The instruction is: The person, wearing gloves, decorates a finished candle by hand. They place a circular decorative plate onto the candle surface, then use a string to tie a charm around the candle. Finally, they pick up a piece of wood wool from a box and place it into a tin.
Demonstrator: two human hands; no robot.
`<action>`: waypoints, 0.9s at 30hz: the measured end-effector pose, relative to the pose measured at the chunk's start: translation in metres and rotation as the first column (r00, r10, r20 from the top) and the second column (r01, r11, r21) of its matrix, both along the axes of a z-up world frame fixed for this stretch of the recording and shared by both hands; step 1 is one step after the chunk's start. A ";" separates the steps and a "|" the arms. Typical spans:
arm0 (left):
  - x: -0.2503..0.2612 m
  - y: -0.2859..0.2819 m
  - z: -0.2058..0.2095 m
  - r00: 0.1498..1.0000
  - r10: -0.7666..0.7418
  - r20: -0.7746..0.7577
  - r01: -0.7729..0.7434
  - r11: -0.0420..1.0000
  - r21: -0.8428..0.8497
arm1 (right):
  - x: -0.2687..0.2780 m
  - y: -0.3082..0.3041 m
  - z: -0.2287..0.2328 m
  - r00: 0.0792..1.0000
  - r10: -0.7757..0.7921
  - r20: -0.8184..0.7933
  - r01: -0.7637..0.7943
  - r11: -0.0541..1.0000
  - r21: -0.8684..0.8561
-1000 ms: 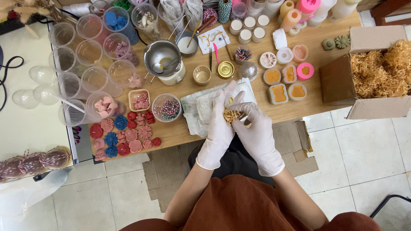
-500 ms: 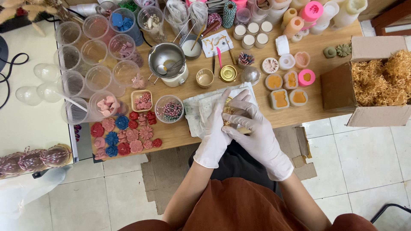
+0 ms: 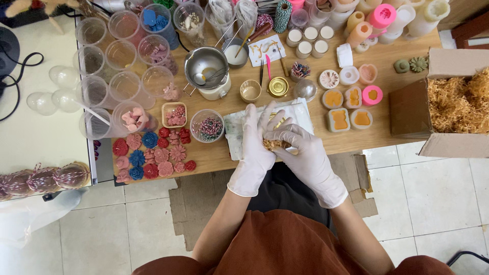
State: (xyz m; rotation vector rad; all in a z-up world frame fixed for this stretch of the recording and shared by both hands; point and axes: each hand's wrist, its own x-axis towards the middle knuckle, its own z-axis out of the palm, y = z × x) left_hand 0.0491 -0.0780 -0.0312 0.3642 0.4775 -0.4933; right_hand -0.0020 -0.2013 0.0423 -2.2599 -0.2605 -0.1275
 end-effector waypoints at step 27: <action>-0.014 0.007 -0.025 0.929 0.017 0.371 -0.065 0.991 0.116 | 0.006 0.005 -0.014 0.955 0.065 -0.289 0.042 0.936 0.350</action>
